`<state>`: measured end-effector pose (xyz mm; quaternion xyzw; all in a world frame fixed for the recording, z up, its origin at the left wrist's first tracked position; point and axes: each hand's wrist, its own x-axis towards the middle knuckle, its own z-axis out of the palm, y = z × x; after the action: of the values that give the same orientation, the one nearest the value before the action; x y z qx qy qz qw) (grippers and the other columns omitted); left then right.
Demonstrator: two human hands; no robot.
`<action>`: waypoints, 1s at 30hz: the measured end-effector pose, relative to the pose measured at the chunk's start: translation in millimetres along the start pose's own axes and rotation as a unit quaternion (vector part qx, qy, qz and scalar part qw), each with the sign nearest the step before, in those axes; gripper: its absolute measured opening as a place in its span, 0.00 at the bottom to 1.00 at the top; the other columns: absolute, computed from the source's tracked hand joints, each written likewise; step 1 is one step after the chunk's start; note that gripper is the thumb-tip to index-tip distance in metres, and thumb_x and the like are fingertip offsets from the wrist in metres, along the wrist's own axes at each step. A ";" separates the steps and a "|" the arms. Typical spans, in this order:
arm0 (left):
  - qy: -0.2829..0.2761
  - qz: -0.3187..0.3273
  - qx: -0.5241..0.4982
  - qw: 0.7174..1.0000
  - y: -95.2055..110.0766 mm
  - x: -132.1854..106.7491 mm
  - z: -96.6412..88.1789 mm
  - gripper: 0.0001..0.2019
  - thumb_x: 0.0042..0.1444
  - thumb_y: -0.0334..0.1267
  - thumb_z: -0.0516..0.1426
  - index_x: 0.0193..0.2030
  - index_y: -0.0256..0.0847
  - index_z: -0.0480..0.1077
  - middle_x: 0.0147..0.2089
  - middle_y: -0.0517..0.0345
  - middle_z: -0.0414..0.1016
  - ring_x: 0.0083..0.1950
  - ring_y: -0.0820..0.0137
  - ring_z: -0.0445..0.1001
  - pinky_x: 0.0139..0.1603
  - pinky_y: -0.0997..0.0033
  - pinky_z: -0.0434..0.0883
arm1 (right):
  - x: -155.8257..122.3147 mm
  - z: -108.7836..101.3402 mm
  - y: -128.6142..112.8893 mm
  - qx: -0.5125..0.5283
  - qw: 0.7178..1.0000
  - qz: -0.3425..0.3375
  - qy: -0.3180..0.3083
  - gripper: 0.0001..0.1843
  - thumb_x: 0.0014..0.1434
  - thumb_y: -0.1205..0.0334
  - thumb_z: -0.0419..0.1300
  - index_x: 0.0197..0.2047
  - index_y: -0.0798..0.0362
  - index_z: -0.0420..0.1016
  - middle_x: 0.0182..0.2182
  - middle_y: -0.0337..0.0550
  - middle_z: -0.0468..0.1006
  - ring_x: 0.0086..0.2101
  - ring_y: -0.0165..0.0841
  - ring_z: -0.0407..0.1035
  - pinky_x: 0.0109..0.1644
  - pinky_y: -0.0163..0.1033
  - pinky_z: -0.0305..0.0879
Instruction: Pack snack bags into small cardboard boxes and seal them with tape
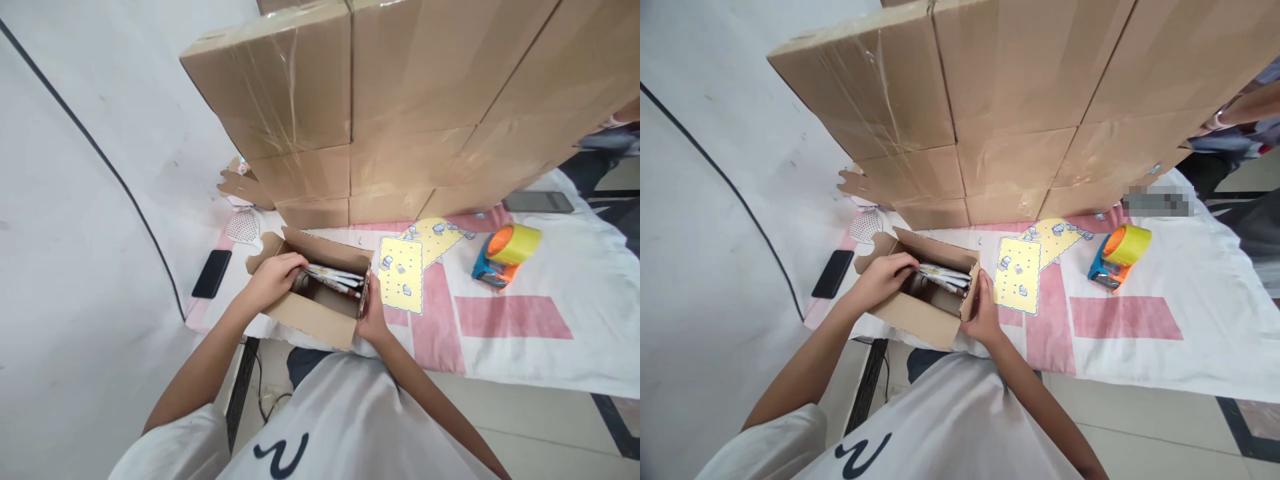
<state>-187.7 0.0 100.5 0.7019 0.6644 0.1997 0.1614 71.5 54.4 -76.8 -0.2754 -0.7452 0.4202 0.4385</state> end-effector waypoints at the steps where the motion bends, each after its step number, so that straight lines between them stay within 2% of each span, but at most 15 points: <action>1: 0.012 -0.007 -0.004 1.000 -0.5 -0.2 -1.0 0.13 0.66 0.33 0.49 0.46 0.44 0.75 0.46 0.55 0.81 0.47 0.64 0.79 0.49 0.65 0.74 | 0.6 -0.8 -1.2 0.002 1.000 0.000 0.005 0.72 0.46 0.37 0.74 0.79 0.46 0.34 0.73 0.60 0.50 0.72 0.61 0.49 0.73 0.70 0.52; 4: 0.057 -0.039 -0.015 0.997 -3.8 -1.4 -3.5 0.12 0.66 0.34 0.51 0.45 0.44 0.76 0.45 0.55 0.83 0.46 0.64 0.80 0.49 0.65 0.74 | 3.1 -3.0 -5.4 -0.005 1.000 -0.005 0.018 0.70 0.45 0.37 0.74 0.79 0.46 0.38 0.71 0.60 0.53 0.71 0.62 0.52 0.73 0.68 0.54; 9: 0.091 -0.061 -0.071 0.991 -6.5 -4.5 -7.6 0.08 0.64 0.35 0.55 0.41 0.44 0.77 0.40 0.58 0.83 0.40 0.67 0.80 0.45 0.67 0.76 | 5.3 -5.0 -9.0 0.005 1.000 -0.017 0.015 0.69 0.47 0.38 0.73 0.79 0.45 0.37 0.71 0.59 0.53 0.71 0.62 0.51 0.73 0.69 0.54; 13: 0.229 -0.098 -0.130 0.960 -2.1 -4.8 -14.8 0.07 0.63 0.39 0.59 0.41 0.43 0.78 0.43 0.57 0.82 0.43 0.68 0.81 0.49 0.68 0.77 | 5.7 -7.1 -9.8 0.016 1.000 -0.007 0.000 0.68 0.48 0.37 0.73 0.79 0.45 0.37 0.72 0.60 0.52 0.71 0.62 0.50 0.73 0.71 0.52; 14: 0.247 -0.107 -0.136 0.953 0.0 -4.2 -16.3 0.07 0.63 0.40 0.59 0.41 0.43 0.78 0.43 0.57 0.82 0.43 0.68 0.81 0.49 0.68 0.77 | 6.1 -7.7 -10.0 0.019 1.000 -0.006 -0.004 0.68 0.47 0.37 0.73 0.79 0.45 0.37 0.72 0.60 0.52 0.71 0.62 0.50 0.73 0.71 0.52; 16: 0.232 -0.114 -0.135 0.956 4.3 -2.4 -17.1 0.07 0.63 0.40 0.60 0.41 0.43 0.78 0.42 0.58 0.82 0.43 0.69 0.81 0.49 0.69 0.78 | 7.2 -8.8 -10.5 0.020 1.000 -0.008 -0.007 0.68 0.47 0.37 0.73 0.79 0.44 0.38 0.71 0.59 0.53 0.71 0.62 0.50 0.73 0.71 0.52; 19: 0.157 -0.106 -0.122 0.974 7.5 -0.5 -11.4 0.07 0.62 0.39 0.59 0.41 0.43 0.79 0.41 0.58 0.83 0.41 0.68 0.81 0.48 0.68 0.77 | 8.8 -10.2 -11.2 0.015 1.000 -0.009 -0.003 0.68 0.46 0.35 0.73 0.78 0.45 0.39 0.71 0.59 0.54 0.71 0.62 0.51 0.73 0.70 0.53; 20: 0.150 -0.108 -0.120 0.975 7.0 -0.5 -8.3 0.07 0.62 0.39 0.59 0.41 0.43 0.78 0.41 0.58 0.83 0.41 0.68 0.81 0.48 0.67 0.77 | 9.1 -10.5 -11.5 0.012 1.000 -0.007 -0.003 0.68 0.47 0.35 0.72 0.78 0.44 0.39 0.71 0.59 0.54 0.71 0.61 0.51 0.73 0.69 0.54; 24: 0.213 -0.140 -0.145 0.956 0.0 -2.4 3.4 0.07 0.63 0.40 0.58 0.42 0.42 0.76 0.42 0.56 0.82 0.43 0.66 0.81 0.48 0.66 0.76 | 8.8 -10.5 -11.5 0.005 1.000 -0.007 -0.004 0.66 0.48 0.34 0.71 0.78 0.44 0.38 0.72 0.57 0.54 0.71 0.61 0.52 0.73 0.66 0.56; 25: 0.203 -0.144 -0.141 0.958 -1.1 -2.9 5.9 0.07 0.63 0.40 0.58 0.42 0.42 0.75 0.42 0.56 0.82 0.43 0.66 0.81 0.48 0.66 0.77 | 8.3 -10.2 -11.1 0.006 1.000 -0.008 -0.003 0.67 0.48 0.33 0.70 0.78 0.44 0.38 0.72 0.57 0.54 0.71 0.61 0.53 0.73 0.66 0.56; 28: 0.096 -0.123 -0.062 0.986 0.4 -3.4 13.0 0.08 0.65 0.37 0.53 0.42 0.44 0.73 0.41 0.56 0.81 0.42 0.63 0.79 0.50 0.60 0.76 | 6.8 -9.1 -9.6 0.007 1.000 -0.008 -0.002 0.69 0.46 0.32 0.71 0.79 0.45 0.37 0.72 0.57 0.53 0.71 0.60 0.52 0.73 0.66 0.56; 30: 0.057 -0.088 0.005 0.994 4.1 -3.7 17.2 0.11 0.65 0.33 0.49 0.42 0.44 0.73 0.41 0.55 0.81 0.43 0.62 0.78 0.59 0.53 0.74 | 6.4 -9.1 -9.3 0.000 1.000 -0.012 0.000 0.70 0.46 0.32 0.71 0.79 0.44 0.37 0.72 0.57 0.52 0.71 0.59 0.51 0.73 0.65 0.55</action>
<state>-175.7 -3.4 87.3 0.6291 0.7326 0.2210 0.1369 76.2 58.2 -63.7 -0.2665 -0.7486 0.4145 0.4435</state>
